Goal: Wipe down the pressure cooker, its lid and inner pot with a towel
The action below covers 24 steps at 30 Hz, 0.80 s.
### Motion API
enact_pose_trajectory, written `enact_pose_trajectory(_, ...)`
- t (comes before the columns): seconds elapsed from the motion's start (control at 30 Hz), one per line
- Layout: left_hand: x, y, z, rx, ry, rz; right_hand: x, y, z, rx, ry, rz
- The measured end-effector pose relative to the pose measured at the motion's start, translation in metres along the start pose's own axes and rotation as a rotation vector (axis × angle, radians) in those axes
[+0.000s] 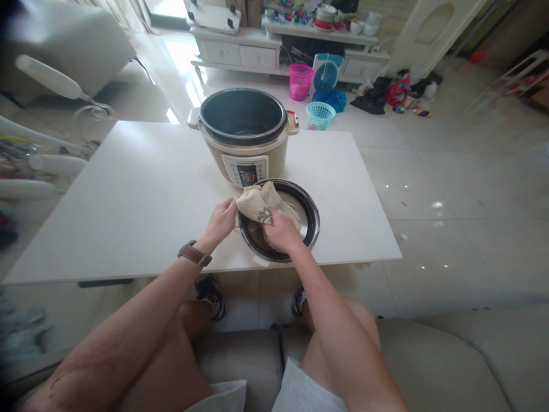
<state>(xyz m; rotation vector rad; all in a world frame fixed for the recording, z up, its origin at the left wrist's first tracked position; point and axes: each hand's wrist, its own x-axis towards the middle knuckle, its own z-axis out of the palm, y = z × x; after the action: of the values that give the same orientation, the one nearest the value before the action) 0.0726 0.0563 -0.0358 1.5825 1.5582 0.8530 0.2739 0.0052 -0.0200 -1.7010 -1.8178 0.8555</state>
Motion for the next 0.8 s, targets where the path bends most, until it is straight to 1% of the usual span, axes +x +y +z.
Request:
enact_pose_trajectory(0.07, 0.001, -0.001, 0.000, -0.011, 0.001, -0.011, 0.000, 0.002, -0.010, 0.082, -0.069, -0.017)
enact_pose_trajectory(0.17, 0.003, -0.002, 0.000, -0.015, -0.008, -0.008, 0.000, 0.012, -0.026, 0.185, -0.201, -0.002)
enact_pose_trajectory(0.27, 0.005, -0.002, 0.000, 0.012, -0.011, -0.009, -0.001, 0.025, -0.041, 0.234, -0.319, 0.082)
enact_pose_trajectory(0.33, 0.005, -0.001, 0.000, 0.027, -0.009, -0.014, -0.002, 0.033, -0.051, 0.307, -0.320, 0.161)
enact_pose_trajectory(0.37, 0.005, 0.000, 0.001, 0.026, -0.008, -0.011, -0.002, 0.037, -0.056, 0.365, -0.278, 0.196)
enact_pose_trajectory(0.4, 0.005, 0.000, 0.001, 0.020, -0.008, -0.007, -0.002, 0.039, -0.060, 0.433, -0.205, 0.222)
enact_pose_trajectory(0.43, 0.005, 0.001, 0.000, 0.015, -0.009, -0.004, -0.001, 0.041, -0.064, 0.500, -0.098, 0.237)
enact_pose_trajectory(0.47, 0.005, 0.002, 0.000, 0.012, -0.008, -0.005, -0.001, 0.042, -0.068, 0.558, 0.035, 0.236)
enact_pose_trajectory(0.5, 0.005, 0.003, 0.000, 0.012, -0.008, -0.009, 0.000, 0.043, -0.070, 0.600, 0.179, 0.215)
enact_pose_trajectory(0.57, 0.004, 0.004, 0.000, 0.024, -0.009, -0.024, 0.000, 0.042, -0.073, 0.623, 0.464, 0.127)
enact_pose_trajectory(0.6, 0.004, 0.005, 0.000, 0.031, -0.008, -0.030, 0.000, 0.041, -0.073, 0.600, 0.581, 0.073)
enact_pose_trajectory(0.63, 0.003, 0.006, 0.000, 0.036, -0.008, -0.033, 0.000, 0.040, -0.073, 0.557, 0.666, 0.023)
enact_pose_trajectory(0.67, 0.003, 0.006, 0.000, 0.038, -0.006, -0.034, -0.001, 0.039, -0.072, 0.494, 0.714, -0.015)
enact_pose_trajectory(0.7, 0.003, 0.007, 0.000, 0.038, -0.005, -0.035, -0.001, 0.037, -0.071, 0.413, 0.723, -0.033)
enact_pose_trajectory(0.73, 0.003, 0.007, 0.000, 0.037, -0.004, -0.037, -0.002, 0.036, -0.069, 0.319, 0.692, -0.035)
enact_pose_trajectory(0.8, 0.003, 0.007, 0.000, 0.031, -0.007, -0.038, -0.004, 0.036, -0.064, 0.131, 0.535, -0.018)
